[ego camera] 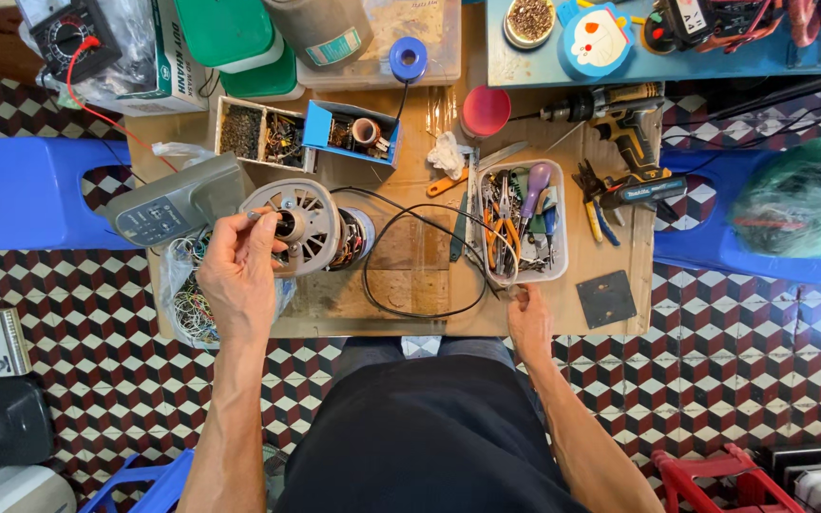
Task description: The person disassembles a small electric motor, cleans its internal components with a tissue, and reassembles it. They also handle a multimeter and various tools on a cluttered workbench.
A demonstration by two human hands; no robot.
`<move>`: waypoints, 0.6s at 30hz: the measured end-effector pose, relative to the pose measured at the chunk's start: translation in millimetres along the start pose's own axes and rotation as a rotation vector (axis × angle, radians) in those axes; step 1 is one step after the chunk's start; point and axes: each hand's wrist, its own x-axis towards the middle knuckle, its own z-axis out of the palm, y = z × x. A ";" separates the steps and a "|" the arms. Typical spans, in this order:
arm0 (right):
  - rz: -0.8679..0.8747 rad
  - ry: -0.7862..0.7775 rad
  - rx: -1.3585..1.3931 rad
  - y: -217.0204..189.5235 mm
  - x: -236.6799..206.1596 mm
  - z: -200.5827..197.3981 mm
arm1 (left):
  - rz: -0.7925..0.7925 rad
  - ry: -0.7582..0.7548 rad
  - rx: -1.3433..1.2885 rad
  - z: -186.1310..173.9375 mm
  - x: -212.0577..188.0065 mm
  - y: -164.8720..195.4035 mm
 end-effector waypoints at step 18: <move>0.110 0.029 -0.122 12.8 -0.4 7.2 | 0.031 -0.080 -0.023 -7.6 3.6 -5.7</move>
